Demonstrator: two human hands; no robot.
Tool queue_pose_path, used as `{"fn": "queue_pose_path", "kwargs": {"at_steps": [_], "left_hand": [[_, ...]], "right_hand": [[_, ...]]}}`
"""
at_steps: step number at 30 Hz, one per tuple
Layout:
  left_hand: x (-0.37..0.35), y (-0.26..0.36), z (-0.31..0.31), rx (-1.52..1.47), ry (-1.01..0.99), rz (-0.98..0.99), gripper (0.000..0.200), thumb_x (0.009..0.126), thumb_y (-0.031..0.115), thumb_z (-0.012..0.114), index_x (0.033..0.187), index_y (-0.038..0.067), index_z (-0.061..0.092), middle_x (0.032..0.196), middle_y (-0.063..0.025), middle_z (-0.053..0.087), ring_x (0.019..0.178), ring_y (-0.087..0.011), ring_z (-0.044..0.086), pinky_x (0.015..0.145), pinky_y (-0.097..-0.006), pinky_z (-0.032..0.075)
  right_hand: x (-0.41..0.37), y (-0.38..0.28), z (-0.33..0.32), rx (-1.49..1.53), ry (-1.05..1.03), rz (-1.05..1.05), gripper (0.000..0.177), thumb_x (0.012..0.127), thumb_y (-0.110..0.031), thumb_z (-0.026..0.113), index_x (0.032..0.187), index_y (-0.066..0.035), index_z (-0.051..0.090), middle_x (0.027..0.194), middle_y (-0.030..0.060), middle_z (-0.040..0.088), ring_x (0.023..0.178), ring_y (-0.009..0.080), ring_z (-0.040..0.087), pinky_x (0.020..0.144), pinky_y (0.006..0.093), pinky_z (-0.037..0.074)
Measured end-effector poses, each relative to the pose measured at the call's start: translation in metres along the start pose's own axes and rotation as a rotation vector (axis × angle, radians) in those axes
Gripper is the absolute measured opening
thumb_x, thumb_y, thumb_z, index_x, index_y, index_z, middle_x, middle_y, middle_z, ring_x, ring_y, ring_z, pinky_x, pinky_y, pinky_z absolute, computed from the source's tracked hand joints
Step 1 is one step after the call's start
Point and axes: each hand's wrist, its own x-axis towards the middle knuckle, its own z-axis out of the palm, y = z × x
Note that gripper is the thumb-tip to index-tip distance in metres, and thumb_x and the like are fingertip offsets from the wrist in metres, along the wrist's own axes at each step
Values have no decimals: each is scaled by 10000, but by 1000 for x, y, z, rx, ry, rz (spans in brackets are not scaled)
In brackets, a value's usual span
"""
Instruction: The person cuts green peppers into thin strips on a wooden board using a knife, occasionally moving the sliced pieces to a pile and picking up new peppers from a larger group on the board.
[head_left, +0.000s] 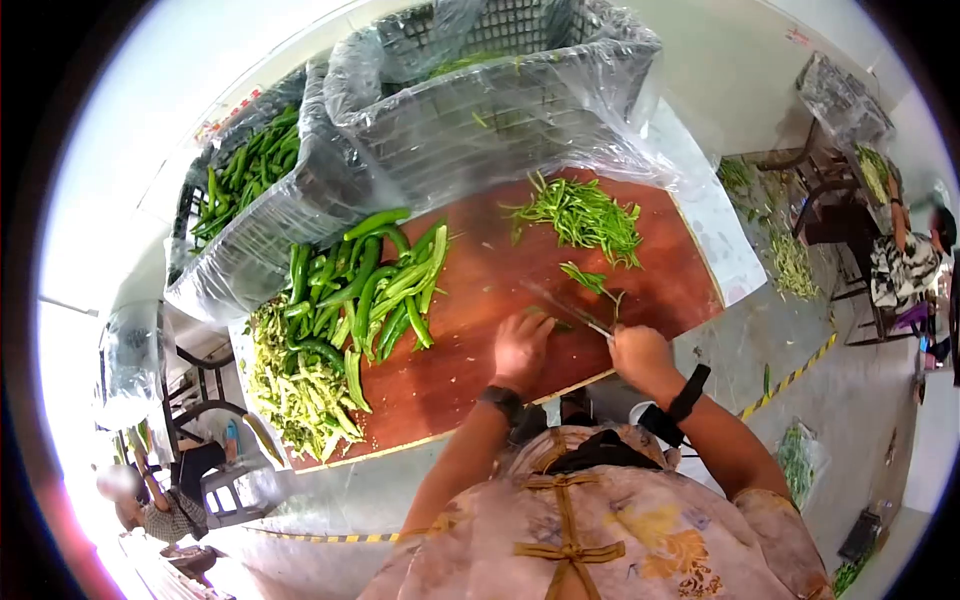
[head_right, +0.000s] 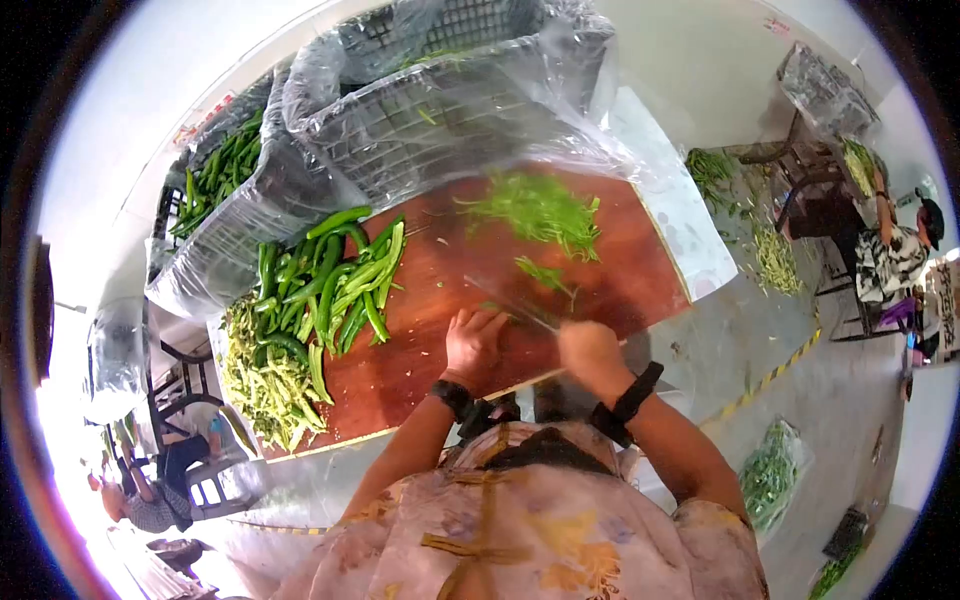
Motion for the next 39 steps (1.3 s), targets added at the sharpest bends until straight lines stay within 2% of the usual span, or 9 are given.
{"fn": "queue_pose_path", "kwargs": {"at_steps": [3,7,12,15,18,24,29,34,39], "left_hand": [[6,0,5,-34,-70,27,203,722,75,551,903,84,643,1004,-60,598,972,-268,544,804,-391,452],[8,-1,15,-21,-70,33,198,721,71,556,903,69,634,1010,-77,592,970,-277,545,803,-390,456],[4,-8,24,-154,42,-49,177,706,81,563,872,79,626,995,-73,588,964,-270,542,788,-394,454],[8,-1,10,35,-47,-31,170,702,83,560,859,90,627,995,-57,588,964,-263,538,777,-395,446],[7,-2,13,71,-44,-39,169,699,85,560,853,98,630,1000,-45,588,974,-259,532,773,-393,439],[5,-9,18,-7,-45,-4,177,683,74,562,847,93,627,1011,-50,583,987,-266,524,776,-393,441],[9,-12,16,-35,12,6,179,669,59,569,839,77,620,987,-62,582,978,-278,523,777,-400,443],[10,-11,15,-53,12,9,176,665,57,570,833,73,619,962,-67,581,967,-282,524,775,-402,443],[7,-13,16,-47,7,47,173,664,57,571,828,73,623,940,-65,577,952,-278,532,782,-397,454]], "right_hand": [[-15,0,8,84,45,-74,187,819,-177,524,740,-14,572,619,209,580,591,393,583,567,497,468],[-14,-7,8,122,54,-39,197,828,-179,509,747,-10,570,620,212,584,590,395,588,566,498,470],[-11,-13,4,106,16,-3,205,830,-171,497,744,1,566,622,216,590,596,398,597,570,497,480],[-9,-14,4,70,-36,-14,197,826,-154,493,738,8,562,624,218,592,602,400,599,572,498,481],[-8,-16,1,88,-40,-21,190,822,-141,492,741,15,562,624,225,590,607,404,600,575,492,486],[4,-26,-12,117,-96,-27,182,813,-123,496,730,22,567,626,237,580,611,414,596,570,486,488],[26,-19,18,126,-88,-25,167,796,-118,510,721,15,577,653,235,586,647,415,597,597,490,485],[24,-25,3,119,-55,-30,158,781,-113,517,722,17,585,676,230,595,672,413,596,623,492,483],[14,-27,-4,101,-142,18,170,769,-119,528,692,16,595,692,245,593,668,416,593,624,499,480]]}}
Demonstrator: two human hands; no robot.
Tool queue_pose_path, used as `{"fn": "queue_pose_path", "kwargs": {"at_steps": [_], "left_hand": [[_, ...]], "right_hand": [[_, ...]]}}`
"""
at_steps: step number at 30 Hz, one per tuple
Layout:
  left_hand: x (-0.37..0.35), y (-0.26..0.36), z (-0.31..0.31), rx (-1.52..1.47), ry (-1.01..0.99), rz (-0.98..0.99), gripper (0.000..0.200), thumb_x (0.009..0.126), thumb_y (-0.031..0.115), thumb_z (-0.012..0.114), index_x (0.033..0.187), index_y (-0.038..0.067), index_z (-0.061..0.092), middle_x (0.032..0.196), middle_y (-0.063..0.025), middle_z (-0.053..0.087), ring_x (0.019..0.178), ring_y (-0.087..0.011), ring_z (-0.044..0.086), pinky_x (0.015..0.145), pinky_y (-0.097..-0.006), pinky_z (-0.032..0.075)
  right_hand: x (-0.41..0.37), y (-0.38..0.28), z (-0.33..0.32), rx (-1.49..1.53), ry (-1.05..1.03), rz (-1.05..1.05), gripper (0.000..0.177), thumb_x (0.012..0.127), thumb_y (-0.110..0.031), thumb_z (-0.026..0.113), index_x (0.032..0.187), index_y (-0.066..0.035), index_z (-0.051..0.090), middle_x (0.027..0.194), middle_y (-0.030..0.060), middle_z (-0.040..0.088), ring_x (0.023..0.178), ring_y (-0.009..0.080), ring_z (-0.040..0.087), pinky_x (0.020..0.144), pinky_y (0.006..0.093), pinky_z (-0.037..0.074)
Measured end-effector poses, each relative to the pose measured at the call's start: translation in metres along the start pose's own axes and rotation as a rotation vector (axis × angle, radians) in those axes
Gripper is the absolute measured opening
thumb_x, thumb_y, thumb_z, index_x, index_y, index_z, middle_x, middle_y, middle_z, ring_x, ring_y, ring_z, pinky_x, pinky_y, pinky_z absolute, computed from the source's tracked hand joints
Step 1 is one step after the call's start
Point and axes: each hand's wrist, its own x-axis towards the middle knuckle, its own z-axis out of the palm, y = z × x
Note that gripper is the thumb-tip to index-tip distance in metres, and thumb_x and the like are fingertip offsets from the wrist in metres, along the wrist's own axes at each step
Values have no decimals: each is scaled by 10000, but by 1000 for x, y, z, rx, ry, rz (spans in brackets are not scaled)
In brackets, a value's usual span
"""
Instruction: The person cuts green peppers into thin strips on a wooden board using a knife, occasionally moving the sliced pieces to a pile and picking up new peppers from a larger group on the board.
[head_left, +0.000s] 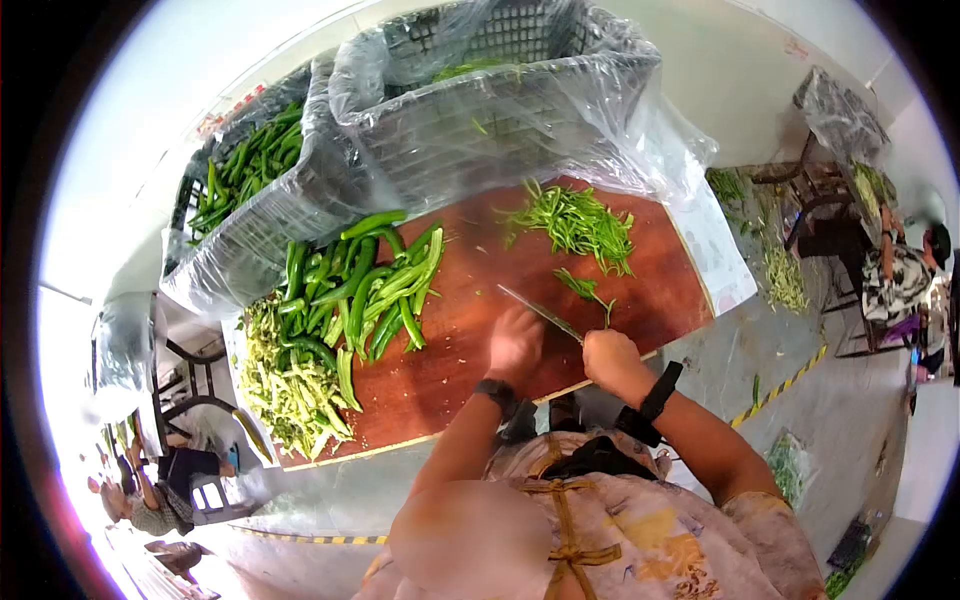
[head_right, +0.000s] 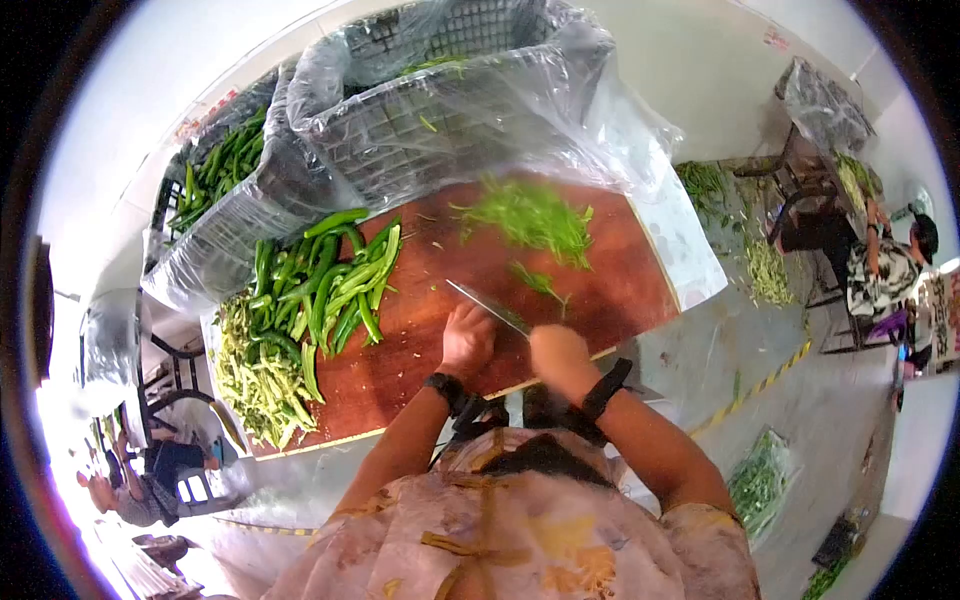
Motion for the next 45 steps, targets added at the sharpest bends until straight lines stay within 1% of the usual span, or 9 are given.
{"fn": "queue_pose_path", "kwargs": {"at_steps": [4,9,12,15,17,22,29,36,45], "left_hand": [[2,0,-2,-11,62,-24,162,664,62,576,818,75,624,938,-60,576,948,-276,536,787,-390,459],[-3,-1,-3,-40,50,-19,141,665,62,576,798,87,615,968,-65,587,981,-287,540,807,-401,455],[-5,-1,-6,-16,-56,-39,154,671,57,567,814,83,616,969,-65,586,980,-288,539,819,-414,456],[-3,3,-8,-10,51,0,187,662,46,593,841,71,637,953,-59,574,982,-266,525,815,-390,451],[-2,3,-11,-51,81,-2,182,671,47,593,846,68,639,962,-63,576,978,-270,528,821,-387,450],[-4,3,-10,-102,110,-33,179,694,59,598,870,60,634,978,-73,577,959,-281,537,831,-380,449],[-7,0,-6,-93,100,-95,165,721,77,580,884,72,610,959,-72,566,953,-280,529,799,-381,452],[-7,0,-7,-78,100,-94,88,703,74,563,789,72,576,898,-68,540,930,-270,527,752,-375,454],[-8,-2,-9,-110,41,-108,154,698,73,572,845,75,618,922,-70,551,948,-267,531,780,-373,464]], "right_hand": [[14,8,12,25,90,-87,179,776,-132,541,690,14,598,695,241,594,677,419,589,630,500,480],[8,7,21,-12,137,-43,215,806,-169,554,698,13,592,695,233,595,680,419,587,631,497,479],[-1,10,9,-39,20,-6,218,809,-171,555,710,19,596,704,238,597,697,418,591,650,493,484],[6,9,11,-80,-3,11,226,810,-172,559,712,27,602,712,247,597,707,425,592,670,489,487],[25,7,25,13,140,-67,235,806,-176,569,700,32,602,717,250,599,708,426,593,669,488,487],[39,6,12,-20,177,-34,230,809,-175,582,711,32,603,692,241,591,702,417,591,647,487,470],[0,8,2,-115,92,-80,236,819,-187,574,697,15,573,658,223,582,648,409,578,619,491,461],[1,7,3,-122,61,-101,227,818,-167,570,686,18,577,655,223,584,650,405,584,614,488,467],[37,-8,11,-80,32,-101,244,804,-189,582,698,30,590,674,237,593,677,423,590,624,485,481]]}}
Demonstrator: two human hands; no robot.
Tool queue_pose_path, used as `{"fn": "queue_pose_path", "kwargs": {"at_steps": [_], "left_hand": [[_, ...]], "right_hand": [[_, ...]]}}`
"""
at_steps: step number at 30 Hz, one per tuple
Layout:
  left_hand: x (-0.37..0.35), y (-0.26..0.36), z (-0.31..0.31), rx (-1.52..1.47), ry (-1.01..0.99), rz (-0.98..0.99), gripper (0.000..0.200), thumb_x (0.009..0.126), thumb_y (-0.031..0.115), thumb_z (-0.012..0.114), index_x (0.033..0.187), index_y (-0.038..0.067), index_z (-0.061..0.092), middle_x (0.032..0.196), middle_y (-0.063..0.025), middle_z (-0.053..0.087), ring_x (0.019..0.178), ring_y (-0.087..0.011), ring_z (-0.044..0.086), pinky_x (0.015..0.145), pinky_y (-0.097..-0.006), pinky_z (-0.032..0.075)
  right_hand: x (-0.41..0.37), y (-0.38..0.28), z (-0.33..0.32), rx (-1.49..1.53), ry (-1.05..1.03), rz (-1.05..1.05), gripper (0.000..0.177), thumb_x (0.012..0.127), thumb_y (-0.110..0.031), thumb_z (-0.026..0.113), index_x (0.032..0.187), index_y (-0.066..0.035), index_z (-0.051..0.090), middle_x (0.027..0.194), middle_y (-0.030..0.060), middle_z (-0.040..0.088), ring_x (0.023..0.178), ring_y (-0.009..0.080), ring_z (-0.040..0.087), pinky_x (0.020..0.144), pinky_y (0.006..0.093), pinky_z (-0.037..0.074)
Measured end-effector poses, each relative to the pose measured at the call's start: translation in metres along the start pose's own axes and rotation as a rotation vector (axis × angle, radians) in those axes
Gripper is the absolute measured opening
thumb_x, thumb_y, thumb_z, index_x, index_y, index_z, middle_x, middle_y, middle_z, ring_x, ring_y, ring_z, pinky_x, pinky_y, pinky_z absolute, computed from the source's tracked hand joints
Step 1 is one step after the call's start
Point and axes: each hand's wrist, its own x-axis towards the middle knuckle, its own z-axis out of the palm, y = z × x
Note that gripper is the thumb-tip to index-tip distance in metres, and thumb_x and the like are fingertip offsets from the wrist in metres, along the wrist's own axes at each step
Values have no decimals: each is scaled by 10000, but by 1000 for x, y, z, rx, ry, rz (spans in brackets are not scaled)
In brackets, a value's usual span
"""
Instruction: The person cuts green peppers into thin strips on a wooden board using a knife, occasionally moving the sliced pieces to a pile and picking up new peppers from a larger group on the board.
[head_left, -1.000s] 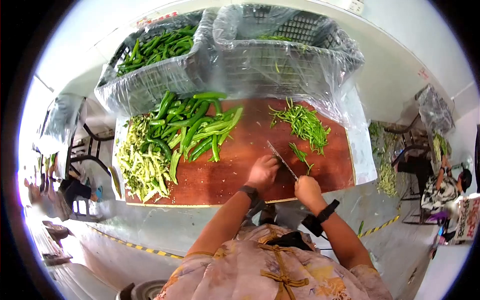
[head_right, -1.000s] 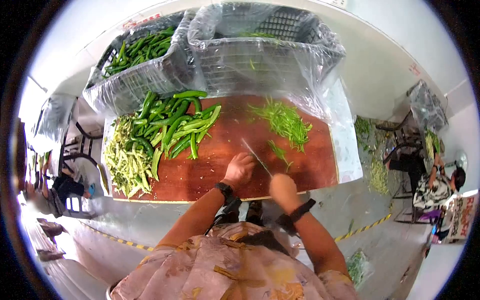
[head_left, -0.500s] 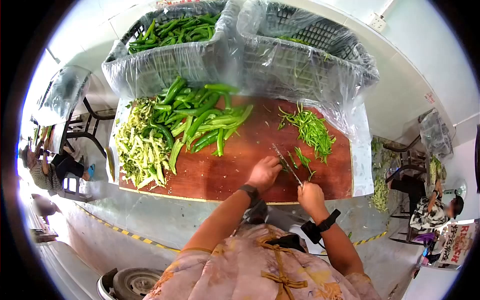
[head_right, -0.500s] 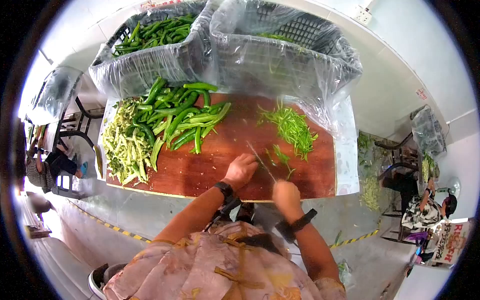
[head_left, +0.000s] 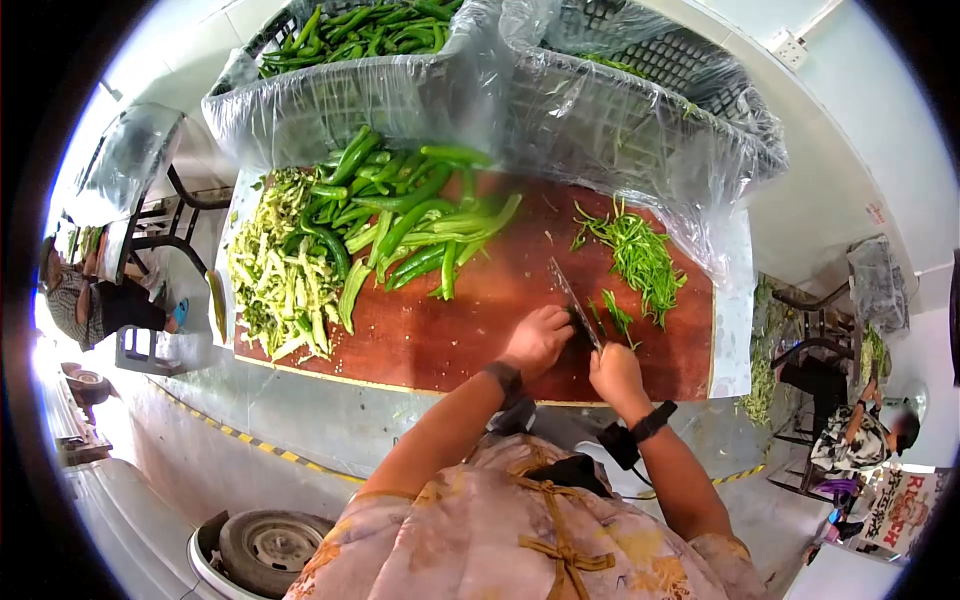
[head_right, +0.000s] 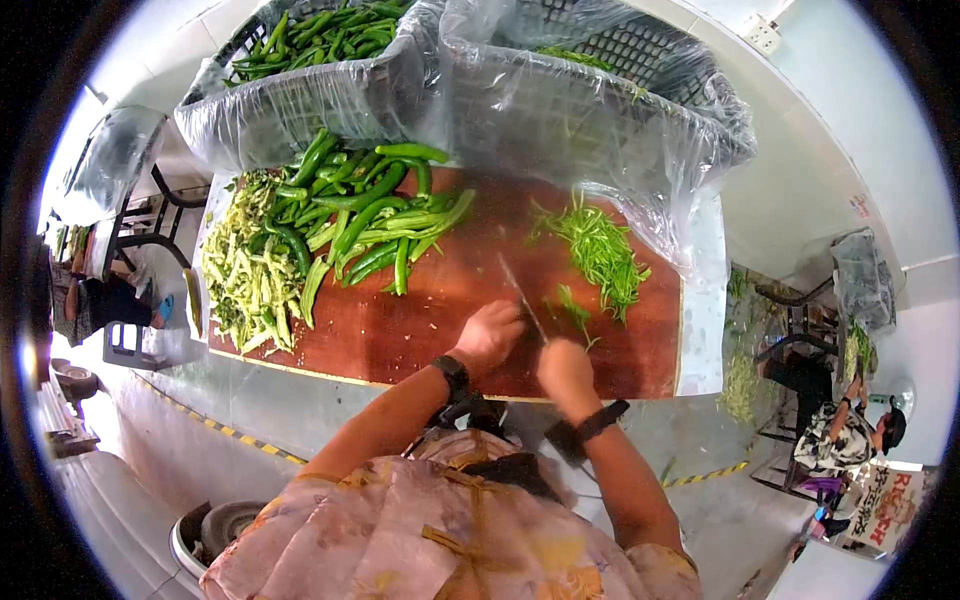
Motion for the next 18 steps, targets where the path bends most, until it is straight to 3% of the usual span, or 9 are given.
{"fn": "queue_pose_path", "kwargs": {"at_steps": [6,8,10,18], "left_hand": [[0,-2,4,-58,82,28,176,685,60,567,855,60,613,965,-93,585,943,-291,559,811,-384,478],[0,-2,4,-50,77,32,174,686,62,567,854,58,613,964,-93,587,939,-290,560,807,-384,478],[0,-2,5,-51,72,22,173,686,64,568,852,55,614,962,-93,588,935,-290,562,804,-384,478],[1,-1,3,7,63,25,99,689,75,551,774,70,601,858,-73,535,902,-265,529,753,-375,464]], "right_hand": [[24,1,7,47,164,14,239,800,-192,588,701,25,596,676,245,593,661,425,588,611,494,472],[16,8,3,55,157,86,242,800,-194,590,691,21,589,659,241,585,647,423,584,599,495,466],[-2,15,-3,-10,146,-33,241,801,-189,587,676,16,580,648,234,581,636,424,579,589,498,458],[-28,9,-9,-12,35,-54,244,808,-188,576,688,25,566,642,235,567,651,420,570,606,499,450]]}}
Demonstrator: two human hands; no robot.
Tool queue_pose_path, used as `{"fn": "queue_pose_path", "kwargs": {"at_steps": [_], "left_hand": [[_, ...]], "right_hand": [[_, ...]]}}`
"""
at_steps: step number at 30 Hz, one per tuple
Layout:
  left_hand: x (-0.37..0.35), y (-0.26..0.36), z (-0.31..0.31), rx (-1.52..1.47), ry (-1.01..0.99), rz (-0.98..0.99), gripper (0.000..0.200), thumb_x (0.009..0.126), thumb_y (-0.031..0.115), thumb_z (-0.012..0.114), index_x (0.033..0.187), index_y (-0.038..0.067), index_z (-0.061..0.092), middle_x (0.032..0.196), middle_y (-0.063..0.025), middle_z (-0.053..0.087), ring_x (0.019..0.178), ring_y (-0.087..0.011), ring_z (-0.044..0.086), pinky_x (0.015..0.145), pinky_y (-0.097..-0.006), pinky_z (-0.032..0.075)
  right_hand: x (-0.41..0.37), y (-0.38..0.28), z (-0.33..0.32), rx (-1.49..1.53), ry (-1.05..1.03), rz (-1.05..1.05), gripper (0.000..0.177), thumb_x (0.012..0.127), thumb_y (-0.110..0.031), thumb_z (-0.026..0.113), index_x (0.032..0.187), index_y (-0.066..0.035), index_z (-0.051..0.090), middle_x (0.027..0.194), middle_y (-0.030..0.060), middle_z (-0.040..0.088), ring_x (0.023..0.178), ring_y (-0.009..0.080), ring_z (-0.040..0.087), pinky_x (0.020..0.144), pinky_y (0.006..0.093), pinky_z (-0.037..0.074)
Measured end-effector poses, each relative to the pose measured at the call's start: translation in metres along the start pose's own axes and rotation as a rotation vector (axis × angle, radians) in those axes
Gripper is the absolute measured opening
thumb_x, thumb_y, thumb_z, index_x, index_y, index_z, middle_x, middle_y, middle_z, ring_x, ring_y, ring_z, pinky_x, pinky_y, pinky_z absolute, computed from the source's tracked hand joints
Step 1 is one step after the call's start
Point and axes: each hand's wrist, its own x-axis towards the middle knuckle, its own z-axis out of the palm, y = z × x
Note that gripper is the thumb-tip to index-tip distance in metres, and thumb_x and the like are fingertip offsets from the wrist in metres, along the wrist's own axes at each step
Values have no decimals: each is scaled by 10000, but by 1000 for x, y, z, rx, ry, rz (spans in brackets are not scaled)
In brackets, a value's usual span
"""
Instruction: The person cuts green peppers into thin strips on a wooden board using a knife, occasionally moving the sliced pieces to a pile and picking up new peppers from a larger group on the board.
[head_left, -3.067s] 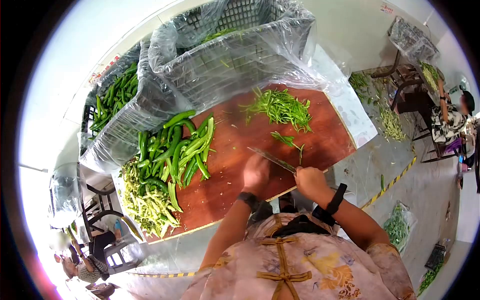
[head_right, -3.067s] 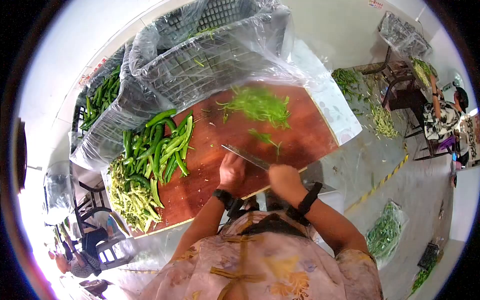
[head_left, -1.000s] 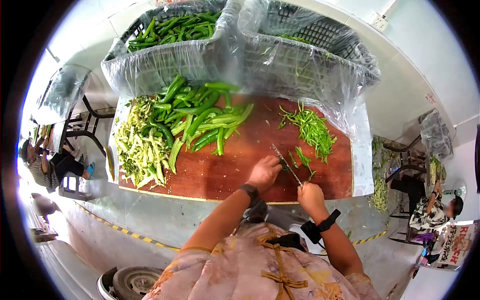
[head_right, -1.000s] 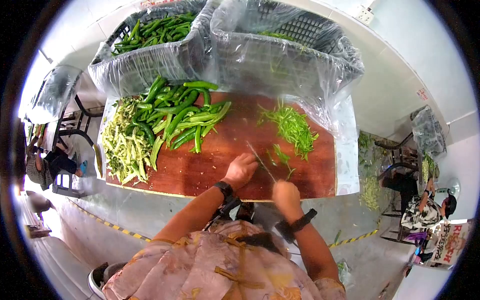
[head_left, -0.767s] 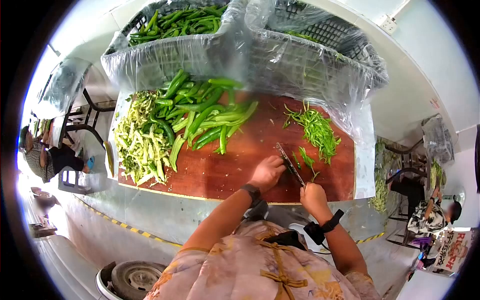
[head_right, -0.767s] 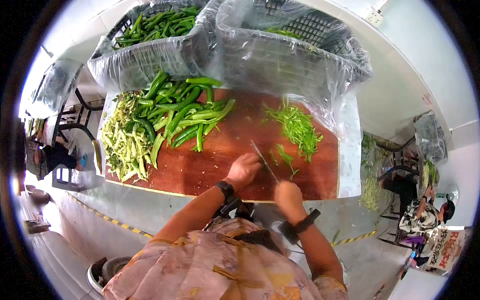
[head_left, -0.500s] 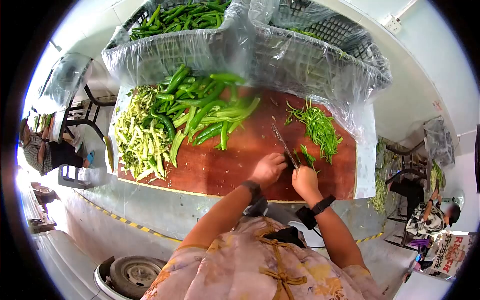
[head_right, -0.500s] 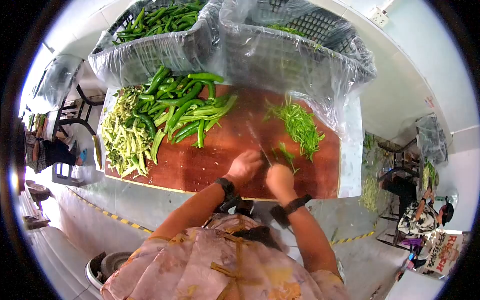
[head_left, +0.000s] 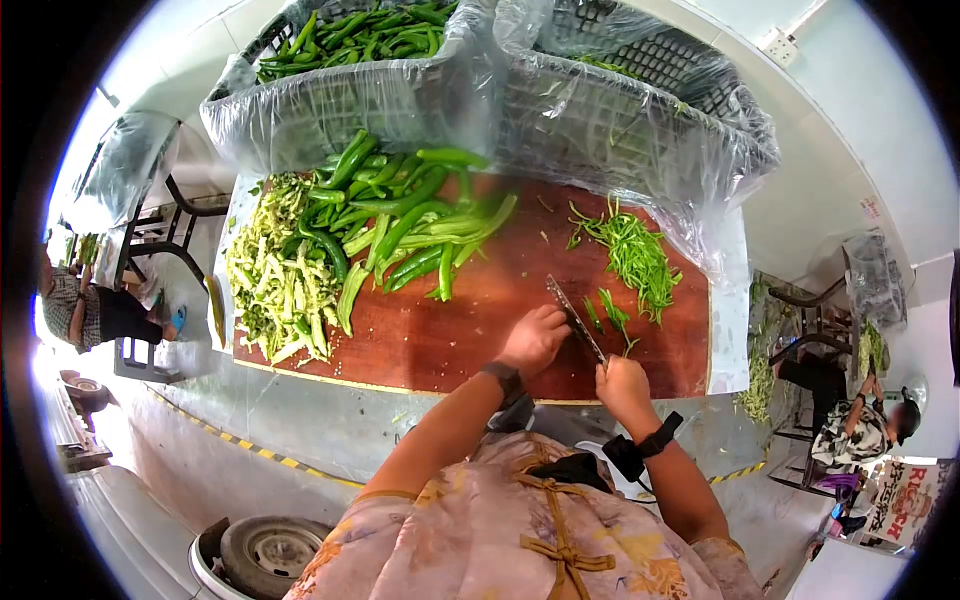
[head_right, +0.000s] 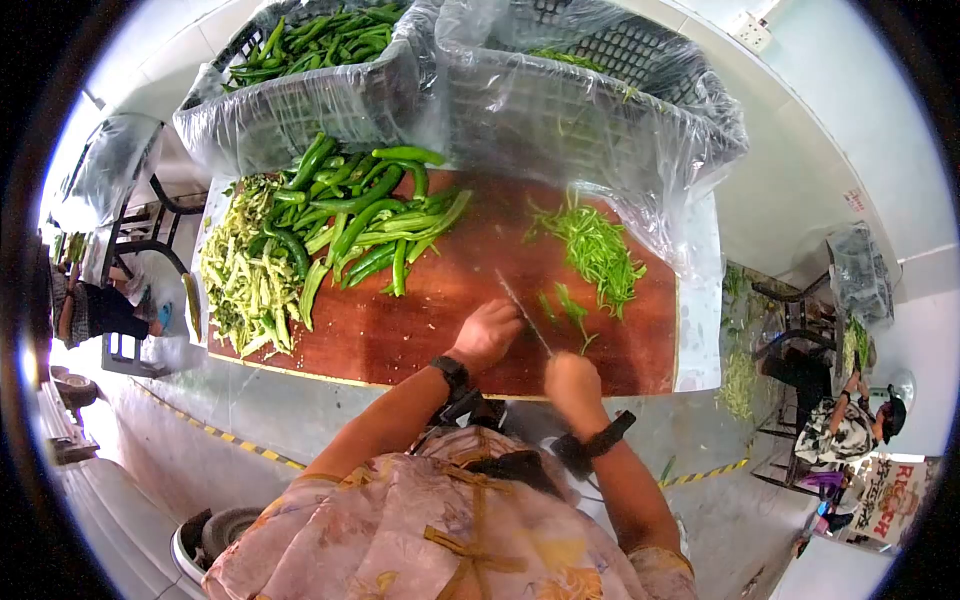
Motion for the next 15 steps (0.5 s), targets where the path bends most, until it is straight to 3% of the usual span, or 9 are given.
{"fn": "queue_pose_path", "kwargs": {"at_steps": [6,10,15], "left_hand": [[-2,-2,-1,-18,-61,-8,115,670,67,564,778,61,600,871,-77,537,898,-270,529,741,-378,468],[-2,-2,-1,-66,-69,-3,143,659,57,573,798,49,604,885,-82,544,915,-278,535,769,-379,471],[0,0,1,-59,97,22,156,673,69,574,823,41,606,885,-111,567,896,-306,558,768,-383,483]], "right_hand": [[18,-5,3,-10,-104,26,243,806,-184,576,685,27,576,671,252,577,657,427,574,613,501,456],[48,-21,17,17,57,-61,242,800,-179,578,681,31,593,661,244,583,660,426,581,616,493,465],[47,-9,15,32,84,29,240,802,-179,580,679,27,599,666,245,586,657,426,583,611,491,467]]}}
